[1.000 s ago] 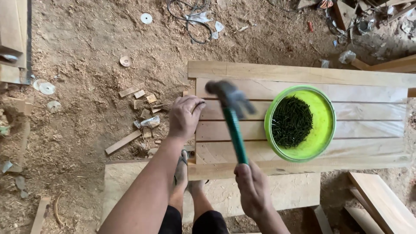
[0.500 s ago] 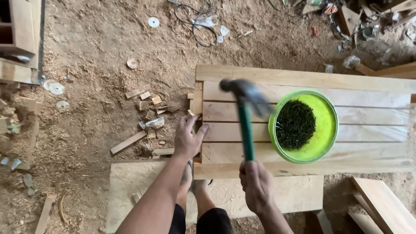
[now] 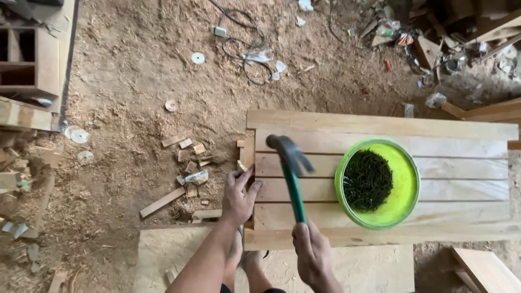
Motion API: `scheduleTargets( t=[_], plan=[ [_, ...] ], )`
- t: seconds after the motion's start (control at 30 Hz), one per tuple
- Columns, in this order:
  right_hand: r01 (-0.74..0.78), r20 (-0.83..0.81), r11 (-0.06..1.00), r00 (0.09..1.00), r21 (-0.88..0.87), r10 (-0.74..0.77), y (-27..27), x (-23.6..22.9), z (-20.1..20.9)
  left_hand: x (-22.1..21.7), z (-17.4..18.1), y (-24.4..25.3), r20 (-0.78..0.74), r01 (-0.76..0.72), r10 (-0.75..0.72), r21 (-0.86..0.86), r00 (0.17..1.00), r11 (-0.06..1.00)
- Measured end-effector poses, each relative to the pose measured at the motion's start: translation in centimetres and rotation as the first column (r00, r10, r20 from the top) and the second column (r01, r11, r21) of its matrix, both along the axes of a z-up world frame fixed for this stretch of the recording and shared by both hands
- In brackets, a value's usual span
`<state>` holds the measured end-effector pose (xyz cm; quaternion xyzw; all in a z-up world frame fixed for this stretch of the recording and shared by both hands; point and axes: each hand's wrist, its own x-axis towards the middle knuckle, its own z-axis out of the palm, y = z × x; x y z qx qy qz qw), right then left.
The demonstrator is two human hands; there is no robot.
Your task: The person hammers nails into wooden boards using a hammer, places the hammer and a container of nails on a workbench, and fits wooden pieces onto a furniture frame by hand.
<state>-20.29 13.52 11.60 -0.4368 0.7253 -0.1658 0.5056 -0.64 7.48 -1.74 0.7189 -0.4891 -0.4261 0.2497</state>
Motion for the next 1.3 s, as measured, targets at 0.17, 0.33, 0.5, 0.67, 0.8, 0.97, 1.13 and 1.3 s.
scheduleTargets(
  t=[0.17, 0.33, 0.5, 0.67, 0.8, 0.97, 1.13, 1.3],
  plan=[
    [0.316, 0.421, 0.880, 0.894, -0.353, -0.152, 3.4, -0.9, -2.2, 0.1, 0.5, -0.2, -0.069, -0.023, 0.022, -0.012, 0.997, 1.000],
    [-0.122, 0.122, 0.921, 0.976, -0.369, 0.178, 4.1, -3.5, -7.1, -0.2, 0.2, -0.2, -0.081, -0.023, 0.026, 0.045, 0.996, 0.999],
    [-0.115, -0.114, 0.993, 0.987, 0.020, 0.116, 1.5, -1.1, -1.5, -0.2, 0.2, 0.2, -0.064, -0.010, 0.014, 0.063, 0.998, 0.998],
    [0.182, 0.316, 0.912, 0.947, -0.369, -0.062, 5.1, -2.8, -3.6, -0.2, 0.1, 0.4, -0.097, -0.044, 0.042, -0.015, 0.994, 0.999],
    [-0.253, -0.061, 0.685, 0.955, -0.684, 0.292, 4.2, -2.5, -6.1, -0.2, 0.6, 0.2, -0.131, -0.054, 0.042, -0.086, 0.990, 0.995],
    [-0.090, -0.182, 0.981, 0.976, 0.170, 0.121, -1.6, 0.8, 0.1, 0.0, 1.3, -0.5, -0.122, -0.037, 0.059, 0.169, 0.991, 0.985],
    [-0.048, 0.000, 0.999, 0.999, -0.004, 0.048, -1.1, -0.4, -1.0, -0.2, 1.0, -0.7, -0.163, -0.082, 0.064, -0.102, 0.984, 0.991],
    [-0.052, -0.069, 0.994, 0.996, 0.097, 0.059, 1.2, -1.1, -3.7, 0.1, 1.1, -0.1, -0.215, -0.093, 0.084, -0.033, 0.973, 0.995]
  ],
)
